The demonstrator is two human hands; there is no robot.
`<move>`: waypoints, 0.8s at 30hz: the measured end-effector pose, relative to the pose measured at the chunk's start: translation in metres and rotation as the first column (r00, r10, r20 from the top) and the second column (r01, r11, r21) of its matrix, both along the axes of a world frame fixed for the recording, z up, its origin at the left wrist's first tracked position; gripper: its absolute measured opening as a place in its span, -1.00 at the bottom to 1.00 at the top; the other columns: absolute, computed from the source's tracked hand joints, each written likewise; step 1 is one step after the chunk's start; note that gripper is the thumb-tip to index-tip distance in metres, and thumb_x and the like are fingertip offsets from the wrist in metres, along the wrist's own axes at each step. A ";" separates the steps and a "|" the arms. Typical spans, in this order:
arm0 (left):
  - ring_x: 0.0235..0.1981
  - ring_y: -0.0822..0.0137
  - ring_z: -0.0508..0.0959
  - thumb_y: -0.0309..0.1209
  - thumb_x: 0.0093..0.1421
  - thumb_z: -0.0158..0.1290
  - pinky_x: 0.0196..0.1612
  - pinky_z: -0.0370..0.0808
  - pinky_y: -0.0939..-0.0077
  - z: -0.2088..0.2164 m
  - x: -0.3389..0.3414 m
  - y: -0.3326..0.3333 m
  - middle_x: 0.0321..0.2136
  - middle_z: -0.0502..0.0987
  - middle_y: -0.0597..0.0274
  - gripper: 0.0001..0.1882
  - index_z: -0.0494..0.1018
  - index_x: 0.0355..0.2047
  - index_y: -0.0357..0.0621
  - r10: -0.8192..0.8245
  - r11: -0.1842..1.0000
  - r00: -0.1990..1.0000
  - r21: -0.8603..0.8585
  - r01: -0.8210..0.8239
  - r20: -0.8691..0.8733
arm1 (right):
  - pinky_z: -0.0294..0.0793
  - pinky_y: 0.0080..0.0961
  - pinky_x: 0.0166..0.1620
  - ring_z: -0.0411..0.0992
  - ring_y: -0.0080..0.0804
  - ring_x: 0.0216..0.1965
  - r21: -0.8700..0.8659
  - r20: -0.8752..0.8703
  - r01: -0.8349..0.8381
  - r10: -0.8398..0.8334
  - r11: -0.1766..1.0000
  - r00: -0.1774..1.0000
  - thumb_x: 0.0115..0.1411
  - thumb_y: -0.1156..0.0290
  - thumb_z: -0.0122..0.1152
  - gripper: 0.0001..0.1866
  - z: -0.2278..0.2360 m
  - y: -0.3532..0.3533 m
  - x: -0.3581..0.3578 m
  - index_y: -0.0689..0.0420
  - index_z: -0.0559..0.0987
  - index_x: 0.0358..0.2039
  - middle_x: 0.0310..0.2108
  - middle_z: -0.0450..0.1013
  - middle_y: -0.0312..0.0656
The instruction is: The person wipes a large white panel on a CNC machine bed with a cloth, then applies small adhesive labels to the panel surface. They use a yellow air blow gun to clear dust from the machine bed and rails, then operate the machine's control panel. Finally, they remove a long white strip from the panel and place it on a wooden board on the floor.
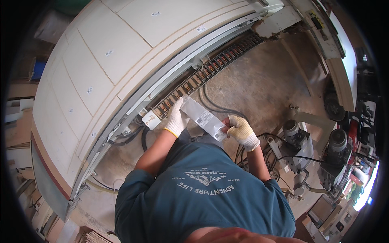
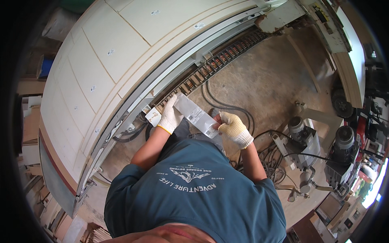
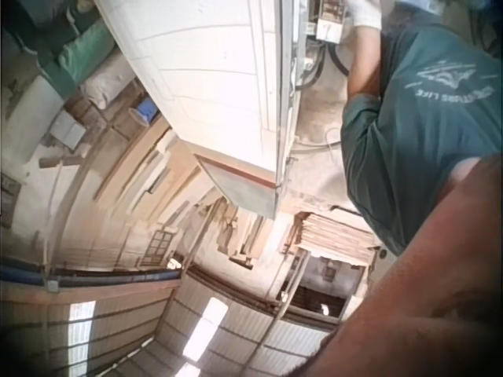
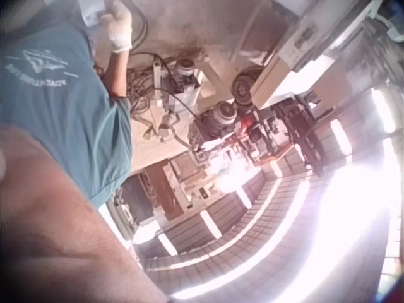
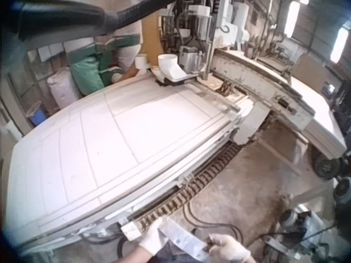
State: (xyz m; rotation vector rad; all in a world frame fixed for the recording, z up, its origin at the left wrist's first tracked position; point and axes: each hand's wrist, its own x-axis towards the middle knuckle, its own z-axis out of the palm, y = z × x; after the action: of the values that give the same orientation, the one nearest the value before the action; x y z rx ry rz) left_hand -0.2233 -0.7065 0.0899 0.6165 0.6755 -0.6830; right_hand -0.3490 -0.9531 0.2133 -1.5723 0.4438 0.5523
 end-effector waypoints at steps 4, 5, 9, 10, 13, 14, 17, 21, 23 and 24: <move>-0.05 0.24 0.61 -0.20 0.37 0.12 0.10 0.51 0.23 0.000 0.014 -0.033 -0.11 0.64 0.23 -0.71 0.54 -0.02 -0.08 0.097 0.994 0.986 0.033 -0.102 0.134 | 0.55 -0.54 -0.32 0.50 -0.55 -0.37 0.040 0.016 -0.012 0.011 0.999 1.000 0.24 0.59 0.23 -0.80 -0.010 -0.053 0.015 0.31 0.60 -0.11 -0.34 0.57 -0.26; -0.05 0.24 0.60 -0.21 0.37 0.13 0.11 0.50 0.23 0.006 0.018 -0.040 -0.10 0.64 0.22 -0.71 0.53 -0.03 -0.09 0.136 0.989 0.965 0.031 -0.146 0.225 | 0.56 -0.53 -0.31 0.51 -0.55 -0.37 0.070 0.044 -0.018 0.015 0.997 0.999 0.23 0.60 0.23 -0.78 -0.010 -0.065 0.019 0.31 0.61 -0.10 -0.33 0.58 -0.26; 0.01 0.29 0.56 -0.24 0.37 0.12 0.17 0.44 0.28 0.038 0.021 -0.071 -0.05 0.62 0.24 -0.69 0.54 0.02 -0.12 0.215 0.954 0.879 0.100 -0.282 0.425 | 0.59 -0.51 -0.27 0.55 -0.52 -0.33 0.124 0.144 -0.055 0.037 0.991 0.989 0.23 0.65 0.20 -0.73 0.000 -0.110 0.025 0.33 0.60 -0.05 -0.31 0.59 -0.22; 0.02 0.31 0.54 -0.24 0.37 0.13 0.19 0.42 0.29 0.046 0.019 -0.077 -0.04 0.61 0.25 -0.68 0.54 0.04 -0.13 0.194 0.954 0.866 0.118 -0.276 0.460 | 0.60 -0.51 -0.27 0.55 -0.52 -0.32 0.148 0.154 -0.045 0.022 0.988 0.988 0.23 0.65 0.20 -0.73 0.004 -0.119 0.026 0.33 0.60 -0.05 -0.31 0.59 -0.22; 0.01 0.33 0.54 -0.24 0.37 0.13 0.19 0.41 0.28 0.064 0.018 -0.093 -0.05 0.61 0.25 -0.69 0.55 0.02 -0.13 0.177 0.915 0.838 0.226 -0.333 0.516 | 0.62 -0.49 -0.27 0.58 -0.49 -0.32 0.235 0.145 -0.005 -0.030 0.972 0.989 0.23 0.65 0.23 -0.74 0.017 -0.138 0.022 0.33 0.60 -0.05 -0.30 0.59 -0.18; 0.01 0.33 0.54 -0.25 0.37 0.13 0.19 0.41 0.29 0.070 0.015 -0.097 -0.05 0.61 0.25 -0.69 0.55 0.02 -0.13 0.171 0.925 0.816 0.195 -0.326 0.552 | 0.62 -0.49 -0.27 0.58 -0.48 -0.31 0.232 0.165 -0.016 -0.023 0.973 0.986 0.23 0.65 0.23 -0.74 0.021 -0.142 0.021 0.32 0.60 -0.05 -0.29 0.60 -0.18; 0.04 0.28 0.54 -0.26 0.38 0.09 0.20 0.40 0.27 0.084 0.014 -0.103 -0.03 0.61 0.21 -0.68 0.54 0.03 -0.16 0.147 0.920 0.783 0.207 -0.333 0.605 | 0.61 -0.51 -0.25 0.57 -0.48 -0.31 0.228 0.206 -0.036 -0.012 0.973 0.978 0.23 0.65 0.24 -0.73 0.031 -0.152 0.015 0.33 0.59 -0.04 -0.26 0.60 -0.17; 0.03 0.30 0.54 -0.29 0.40 0.06 0.19 0.41 0.28 0.103 0.009 -0.107 -0.02 0.59 0.19 -0.69 0.52 0.05 -0.19 0.120 0.903 0.763 0.250 -0.350 0.635 | 0.61 -0.50 -0.22 0.58 -0.47 -0.31 0.274 0.239 -0.054 -0.014 0.960 0.971 0.22 0.65 0.22 -0.69 0.039 -0.159 0.009 0.36 0.58 0.00 -0.24 0.61 -0.14; 0.03 0.30 0.54 -0.30 0.40 0.05 0.19 0.41 0.29 0.112 0.007 -0.108 -0.02 0.59 0.18 -0.70 0.52 0.04 -0.19 0.095 0.890 0.738 0.276 -0.363 0.668 | 0.61 -0.49 -0.21 0.59 -0.45 -0.31 0.292 0.254 -0.080 0.003 0.953 0.967 0.22 0.66 0.20 -0.67 0.041 -0.162 0.007 0.37 0.57 0.01 -0.23 0.61 -0.12; 0.03 0.30 0.55 -0.32 0.41 0.03 0.19 0.41 0.31 0.115 0.006 -0.109 -0.03 0.59 0.19 -0.71 0.51 0.05 -0.19 0.095 0.879 0.731 0.288 -0.381 0.675 | 0.62 -0.49 -0.20 0.59 -0.44 -0.31 0.305 0.269 -0.096 0.011 0.947 0.963 0.22 0.66 0.19 -0.66 0.042 -0.162 0.006 0.37 0.57 0.02 -0.23 0.61 -0.11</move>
State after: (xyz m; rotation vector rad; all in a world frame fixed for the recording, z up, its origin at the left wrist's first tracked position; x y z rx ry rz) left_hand -0.2177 -0.8155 0.2050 1.0702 0.2262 -0.0340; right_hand -0.3429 -1.1156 0.2548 -1.3264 0.1012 0.4225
